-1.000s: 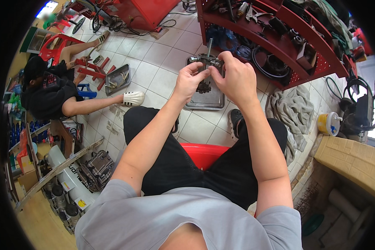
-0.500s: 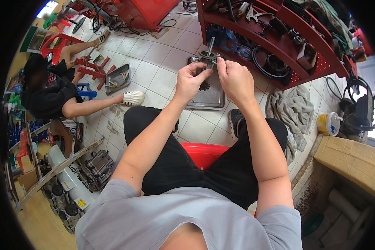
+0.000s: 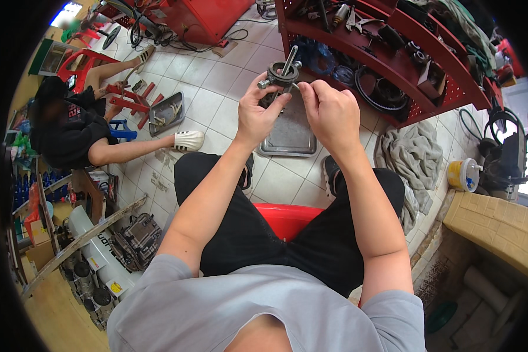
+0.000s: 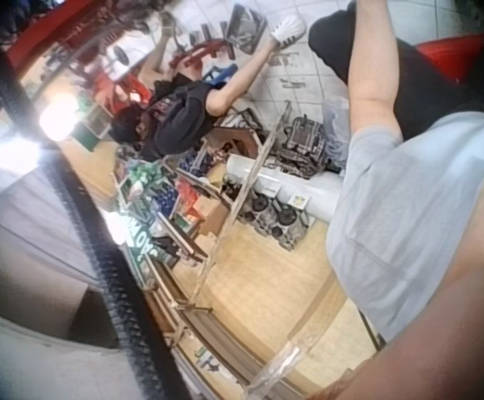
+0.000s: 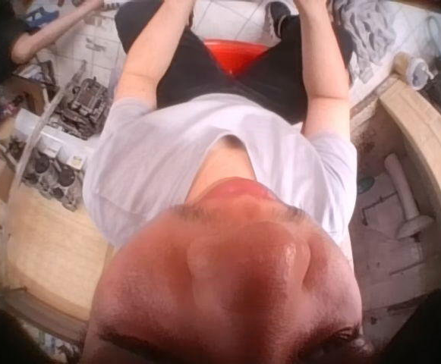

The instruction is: The person sits on a stool and assembles a mechanical component, likely a carburetor, by hand. They insert a long threaded rod into the central housing and then attach smaller metal pieces to the sides, manipulating the parts to fit them together.

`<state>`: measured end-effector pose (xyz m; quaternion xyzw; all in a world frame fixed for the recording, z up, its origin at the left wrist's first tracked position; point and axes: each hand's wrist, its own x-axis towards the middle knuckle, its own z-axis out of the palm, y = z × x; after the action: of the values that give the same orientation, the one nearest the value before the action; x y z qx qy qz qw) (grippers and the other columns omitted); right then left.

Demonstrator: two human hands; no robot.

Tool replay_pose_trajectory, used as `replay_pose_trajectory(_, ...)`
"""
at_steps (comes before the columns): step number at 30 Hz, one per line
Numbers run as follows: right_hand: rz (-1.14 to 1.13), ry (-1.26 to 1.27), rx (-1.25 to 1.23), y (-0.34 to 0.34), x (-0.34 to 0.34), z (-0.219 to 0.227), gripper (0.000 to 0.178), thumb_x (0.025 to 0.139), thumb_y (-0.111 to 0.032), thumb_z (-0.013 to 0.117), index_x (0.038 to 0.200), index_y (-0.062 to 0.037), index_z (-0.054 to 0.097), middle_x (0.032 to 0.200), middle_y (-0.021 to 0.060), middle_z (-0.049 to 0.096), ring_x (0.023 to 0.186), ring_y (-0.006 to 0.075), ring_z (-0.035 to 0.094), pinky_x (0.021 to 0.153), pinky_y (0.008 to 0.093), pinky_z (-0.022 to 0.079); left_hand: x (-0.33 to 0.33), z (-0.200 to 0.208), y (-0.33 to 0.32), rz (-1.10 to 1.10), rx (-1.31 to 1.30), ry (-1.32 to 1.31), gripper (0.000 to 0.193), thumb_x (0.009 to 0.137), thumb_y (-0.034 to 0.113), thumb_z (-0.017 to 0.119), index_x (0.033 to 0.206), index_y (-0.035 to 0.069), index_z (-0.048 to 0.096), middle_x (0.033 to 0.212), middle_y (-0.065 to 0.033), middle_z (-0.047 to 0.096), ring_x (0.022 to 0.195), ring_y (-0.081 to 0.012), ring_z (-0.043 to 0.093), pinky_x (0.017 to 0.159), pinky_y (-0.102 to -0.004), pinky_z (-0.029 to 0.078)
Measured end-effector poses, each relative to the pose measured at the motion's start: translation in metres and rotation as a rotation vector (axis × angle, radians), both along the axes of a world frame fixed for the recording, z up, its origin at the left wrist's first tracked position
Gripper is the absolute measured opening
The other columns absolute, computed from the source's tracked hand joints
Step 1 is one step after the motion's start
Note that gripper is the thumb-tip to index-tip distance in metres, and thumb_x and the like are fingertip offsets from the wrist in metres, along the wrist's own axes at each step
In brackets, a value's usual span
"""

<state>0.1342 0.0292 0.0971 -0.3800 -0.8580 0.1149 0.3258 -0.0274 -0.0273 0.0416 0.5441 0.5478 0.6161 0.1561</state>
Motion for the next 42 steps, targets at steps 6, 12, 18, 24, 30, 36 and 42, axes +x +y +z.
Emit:
replay_pose_trajectory(6, 0.092, 0.248, 0.092, -0.012, -0.007, 0.013, 0.017, 0.086, -0.022, 0.071, 0.084, -0.0087, 0.062, 0.059, -0.0003, 0.059, 0.049, 0.0145, 0.051, 0.058, 0.0303, 0.036, -0.003, 0.020, -0.001, -0.105, 0.107, -0.115, 0.029, 0.078, -0.002, 0.074, 0.106, 0.002, 0.069, 0.132, -0.0199, 0.057, 0.114, -0.0295, 0.062, 0.092, -0.0349, 0.053)
replay_pose_trajectory(12, 0.060, 0.154, 0.113, -0.021, -0.007, 0.019, 0.015, 0.083, -0.019, 0.074, 0.085, -0.0104, 0.061, 0.058, -0.0018, 0.057, 0.046, 0.0139, 0.049, 0.058, 0.0302, 0.034, -0.010, 0.021, -0.003, -0.107, 0.205, 0.044, 0.039, 0.080, -0.004, 0.072, 0.118, 0.003, 0.063, 0.133, -0.0195, 0.056, 0.111, -0.0283, 0.064, 0.088, -0.0325, 0.056)
replay_pose_trajectory(18, 0.066, 0.218, 0.230, -0.024, -0.009, 0.027, 0.017, 0.087, -0.018, 0.070, 0.077, -0.0104, 0.059, 0.054, -0.0003, 0.055, 0.046, 0.0177, 0.049, 0.056, 0.0322, 0.032, -0.009, 0.015, -0.002, -0.140, 0.193, 0.005, 0.039, 0.080, -0.001, 0.073, 0.118, 0.002, 0.063, 0.133, -0.0205, 0.056, 0.116, -0.0313, 0.061, 0.094, -0.0351, 0.052)
replay_pose_trajectory(24, 0.045, 0.167, 0.213, -0.023, -0.010, 0.024, 0.021, 0.090, -0.019, 0.066, 0.073, -0.0105, 0.058, 0.050, 0.0023, 0.053, 0.044, 0.0212, 0.049, 0.056, 0.0341, 0.032, -0.004, 0.012, -0.006, -0.126, 0.077, -0.108, 0.038, 0.082, 0.002, 0.072, 0.118, 0.000, 0.063, 0.137, -0.0215, 0.055, 0.121, -0.0315, 0.059, 0.097, -0.0361, 0.049)
replay_pose_trajectory(30, 0.030, 0.132, 0.163, -0.024, -0.008, 0.024, 0.024, 0.092, -0.019, 0.064, 0.070, -0.0100, 0.057, 0.049, 0.0044, 0.051, 0.044, 0.0232, 0.049, 0.055, 0.0348, 0.032, -0.001, 0.018, -0.005, -0.123, 0.114, -0.128, 0.036, 0.080, 0.000, 0.073, 0.115, 0.001, 0.064, 0.138, -0.0230, 0.053, 0.118, -0.0314, 0.061, 0.094, -0.0368, 0.052)
replay_pose_trajectory(36, 0.057, 0.177, 0.151, -0.026, -0.009, 0.026, 0.025, 0.093, -0.019, 0.062, 0.070, -0.0095, 0.057, 0.049, 0.0055, 0.051, 0.044, 0.0240, 0.049, 0.055, 0.0353, 0.032, -0.006, 0.024, -0.007, -0.060, 0.200, 0.003, 0.034, 0.076, -0.001, 0.075, 0.108, 0.003, 0.065, 0.138, -0.0245, 0.052, 0.114, -0.0349, 0.063, 0.090, -0.0373, 0.054)
replay_pose_trajectory(42, 0.072, 0.155, 0.106, -0.025, -0.005, 0.025, 0.021, 0.092, -0.020, 0.064, 0.074, -0.0097, 0.058, 0.051, 0.0038, 0.052, 0.046, 0.0220, 0.050, 0.056, 0.0342, 0.032, -0.009, 0.028, -0.006, -0.035, 0.252, 0.094, 0.032, 0.074, 0.002, 0.078, 0.103, 0.003, 0.064, 0.138, -0.0260, 0.052, 0.118, -0.0376, 0.060, 0.092, -0.0398, 0.053)
